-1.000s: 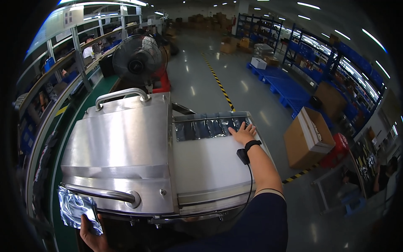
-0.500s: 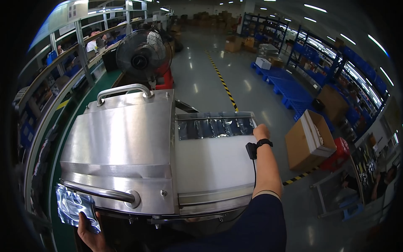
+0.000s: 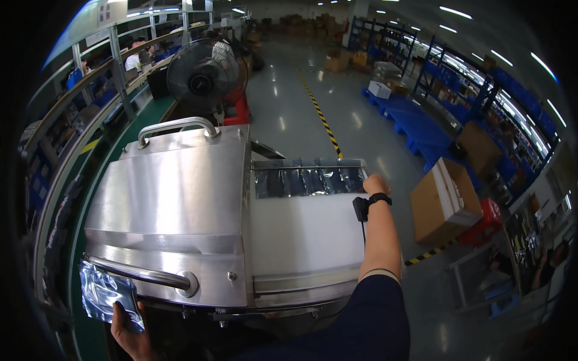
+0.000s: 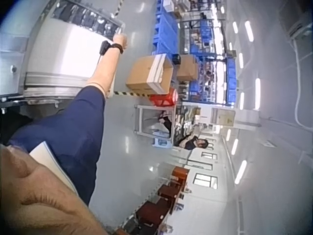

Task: The recorder is placing small items into static shielding bags and then using a vacuum sealing machine to seal the bags.

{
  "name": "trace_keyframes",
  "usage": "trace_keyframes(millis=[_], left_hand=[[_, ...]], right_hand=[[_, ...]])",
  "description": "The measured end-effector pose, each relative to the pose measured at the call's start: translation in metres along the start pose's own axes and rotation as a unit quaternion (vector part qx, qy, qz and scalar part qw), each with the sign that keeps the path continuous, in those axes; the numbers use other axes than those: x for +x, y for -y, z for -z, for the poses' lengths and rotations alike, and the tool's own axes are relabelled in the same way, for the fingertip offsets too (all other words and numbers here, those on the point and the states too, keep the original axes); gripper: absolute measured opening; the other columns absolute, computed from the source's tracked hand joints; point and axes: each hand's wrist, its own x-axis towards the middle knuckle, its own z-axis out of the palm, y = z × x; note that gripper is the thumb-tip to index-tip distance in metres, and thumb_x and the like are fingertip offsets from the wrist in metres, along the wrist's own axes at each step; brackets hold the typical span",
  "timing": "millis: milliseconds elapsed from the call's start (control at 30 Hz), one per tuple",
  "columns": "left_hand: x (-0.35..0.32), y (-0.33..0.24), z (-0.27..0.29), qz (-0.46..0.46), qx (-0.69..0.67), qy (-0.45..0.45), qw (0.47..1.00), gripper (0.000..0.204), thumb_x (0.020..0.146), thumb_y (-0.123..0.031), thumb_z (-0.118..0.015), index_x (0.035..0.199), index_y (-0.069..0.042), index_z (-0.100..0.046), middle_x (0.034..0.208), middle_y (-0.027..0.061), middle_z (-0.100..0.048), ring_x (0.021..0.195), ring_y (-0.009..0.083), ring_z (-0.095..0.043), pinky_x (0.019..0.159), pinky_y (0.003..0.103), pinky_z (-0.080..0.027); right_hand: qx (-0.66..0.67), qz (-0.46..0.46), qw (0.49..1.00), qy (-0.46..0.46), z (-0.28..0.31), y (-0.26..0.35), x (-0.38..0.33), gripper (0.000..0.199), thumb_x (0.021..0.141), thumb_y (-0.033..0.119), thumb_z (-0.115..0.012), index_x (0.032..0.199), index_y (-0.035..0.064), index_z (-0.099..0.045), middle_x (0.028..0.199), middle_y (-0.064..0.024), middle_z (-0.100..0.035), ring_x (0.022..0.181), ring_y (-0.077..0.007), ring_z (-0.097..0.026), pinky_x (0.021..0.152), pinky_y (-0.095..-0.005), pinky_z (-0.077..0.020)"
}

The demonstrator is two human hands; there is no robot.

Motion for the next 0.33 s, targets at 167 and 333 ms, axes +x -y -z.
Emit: trace_keyframes(millis=[167, 333], left_hand=[[0.014, 0.003, 0.034, -0.056, 0.103, -0.043, 0.992, 0.019, 0.092, -0.018, -0.053, 0.100, -0.003, -0.062, 0.098, 0.0087, -0.065, 0.086, 0.0203, -0.063, 0.079, 0.039, -0.053], [0.011, 0.000, 0.033, -0.063, 0.099, -0.038, 0.992, 0.020, 0.091, -0.017, -0.054, 0.102, -0.003, -0.061, 0.098, 0.0089, -0.065, 0.086, 0.0207, -0.063, 0.079, 0.040, -0.053]], right_hand=[[0.091, -0.022, 0.994, 0.065, -0.020, -0.012, 0.032, 0.031, 0.084, 0.017, -0.057, 0.113, 0.0084, -0.062, 0.125, -0.0108, -0.056, 0.121, -0.0330, -0.047, 0.100, -0.0425, -0.0338], [0.077, -0.032, 0.996, 0.033, -0.014, 0.000, 0.016, 0.035, 0.083, 0.021, -0.060, 0.116, 0.0103, -0.061, 0.127, -0.0118, -0.055, 0.123, -0.0343, -0.045, 0.102, -0.0443, -0.0318]])
